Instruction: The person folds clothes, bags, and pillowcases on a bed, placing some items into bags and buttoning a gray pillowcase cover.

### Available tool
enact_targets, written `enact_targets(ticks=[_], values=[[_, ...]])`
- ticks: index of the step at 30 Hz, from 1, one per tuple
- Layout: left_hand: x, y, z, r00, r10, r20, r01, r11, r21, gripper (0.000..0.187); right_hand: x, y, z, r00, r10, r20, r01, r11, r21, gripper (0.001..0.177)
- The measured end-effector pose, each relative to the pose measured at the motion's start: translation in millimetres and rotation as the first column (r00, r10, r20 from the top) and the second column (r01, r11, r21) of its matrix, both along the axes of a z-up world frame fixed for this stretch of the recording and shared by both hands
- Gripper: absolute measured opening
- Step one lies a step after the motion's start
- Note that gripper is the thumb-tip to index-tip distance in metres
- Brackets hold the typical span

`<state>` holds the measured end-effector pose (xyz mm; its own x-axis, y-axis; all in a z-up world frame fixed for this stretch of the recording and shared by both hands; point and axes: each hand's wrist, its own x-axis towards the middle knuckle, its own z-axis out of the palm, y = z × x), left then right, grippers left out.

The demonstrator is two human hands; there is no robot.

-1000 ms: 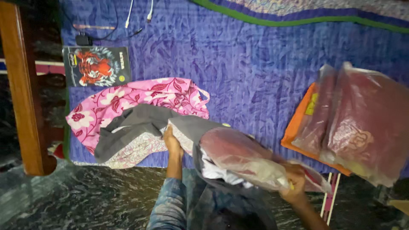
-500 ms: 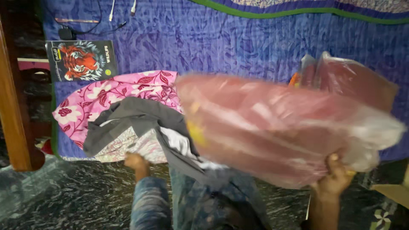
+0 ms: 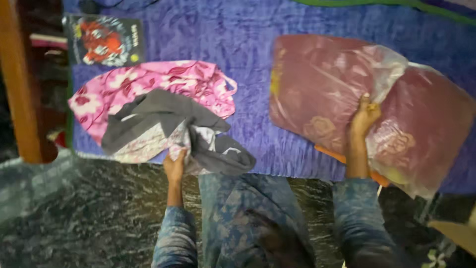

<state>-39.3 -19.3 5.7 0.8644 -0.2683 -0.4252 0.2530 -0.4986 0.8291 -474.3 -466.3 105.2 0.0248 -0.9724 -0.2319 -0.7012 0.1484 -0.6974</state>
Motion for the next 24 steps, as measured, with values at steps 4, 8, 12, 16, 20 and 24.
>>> enact_targets(ticks=[4, 8, 12, 16, 20, 24], values=[[-7, -2, 26, 0.985, -0.173, -0.026, 0.173, 0.985, -0.017, 0.028, -15, 20, -56, 0.977, 0.037, -0.212, -0.024, 0.998, 0.062, 0.056], [-31, -20, 68, 0.997, -0.002, -0.071, -0.017, 0.961, -0.275, 0.02, -4, 64, -76, 0.914, 0.345, -0.213, -0.331, 0.938, 0.1, 0.056], [-64, -33, 115, 0.961, 0.044, -0.272, -0.134, 0.938, -0.321, 0.016, 61, 154, -90, 0.713, 0.677, 0.18, -0.7, 0.704, 0.123, 0.056], [-101, -29, 154, 0.89, -0.148, -0.432, -0.08, 0.882, -0.465, 0.012, 136, 233, -88, 0.69, 0.474, 0.547, -0.684, 0.675, 0.278, 0.082], [-76, 7, 173, 0.947, -0.276, -0.162, 0.227, 0.937, -0.266, 0.017, 167, 213, -86, 0.764, 0.356, 0.538, -0.642, 0.508, 0.575, 0.065], [-14, 60, 199, 0.99, -0.017, -0.14, -0.024, 0.958, -0.285, 0.015, 147, 140, -60, 0.623, 0.466, 0.628, -0.781, 0.412, 0.469, 0.051]])
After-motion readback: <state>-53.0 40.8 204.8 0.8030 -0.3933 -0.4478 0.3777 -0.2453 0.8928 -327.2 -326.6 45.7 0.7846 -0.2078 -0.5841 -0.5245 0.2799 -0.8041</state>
